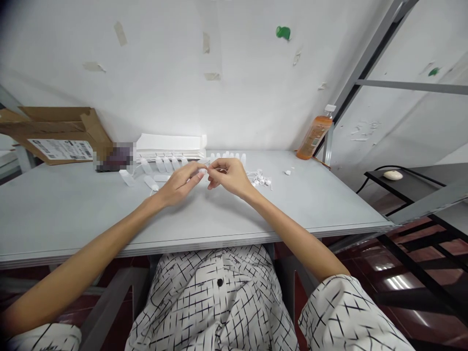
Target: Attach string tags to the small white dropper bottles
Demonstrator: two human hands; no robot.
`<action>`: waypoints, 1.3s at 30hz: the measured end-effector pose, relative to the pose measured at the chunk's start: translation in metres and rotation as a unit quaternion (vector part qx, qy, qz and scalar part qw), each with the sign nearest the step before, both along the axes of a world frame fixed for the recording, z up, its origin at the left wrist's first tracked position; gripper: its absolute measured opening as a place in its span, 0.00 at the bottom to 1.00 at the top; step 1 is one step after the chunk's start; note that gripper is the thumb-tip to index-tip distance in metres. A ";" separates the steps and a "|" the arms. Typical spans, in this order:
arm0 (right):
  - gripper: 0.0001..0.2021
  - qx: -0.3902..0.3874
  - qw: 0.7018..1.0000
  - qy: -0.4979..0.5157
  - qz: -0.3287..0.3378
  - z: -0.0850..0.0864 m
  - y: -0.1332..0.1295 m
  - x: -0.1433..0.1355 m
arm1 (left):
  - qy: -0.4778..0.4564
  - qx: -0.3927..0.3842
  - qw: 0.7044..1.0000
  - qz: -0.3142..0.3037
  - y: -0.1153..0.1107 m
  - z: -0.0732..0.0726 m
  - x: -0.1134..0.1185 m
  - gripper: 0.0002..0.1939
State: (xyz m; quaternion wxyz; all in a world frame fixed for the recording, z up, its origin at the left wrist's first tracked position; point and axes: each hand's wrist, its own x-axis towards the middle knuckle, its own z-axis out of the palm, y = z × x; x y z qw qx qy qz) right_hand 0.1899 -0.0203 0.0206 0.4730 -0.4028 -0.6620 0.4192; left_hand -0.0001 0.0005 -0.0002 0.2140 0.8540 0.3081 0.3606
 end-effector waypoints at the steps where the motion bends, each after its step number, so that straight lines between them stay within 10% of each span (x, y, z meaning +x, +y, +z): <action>1: 0.06 0.000 1.000 -0.002 0.005 0.000 0.000 0.000 | -0.015 -0.042 0.999 -0.011 0.000 0.001 0.000 0.16; 9: 0.06 0.156 0.985 -0.069 -0.033 -0.009 -0.001 -0.003 | -0.175 -0.405 0.892 -0.099 0.000 0.007 0.000 0.14; 27: 0.08 0.346 0.909 -0.206 -0.108 -0.023 0.009 -0.002 | -0.193 -0.435 0.874 -0.093 -0.002 0.012 -0.001 0.12; 39: 0.06 0.347 0.912 -0.196 -0.094 -0.022 0.009 0.001 | -0.208 -0.417 0.877 -0.113 -0.004 0.012 0.001 0.17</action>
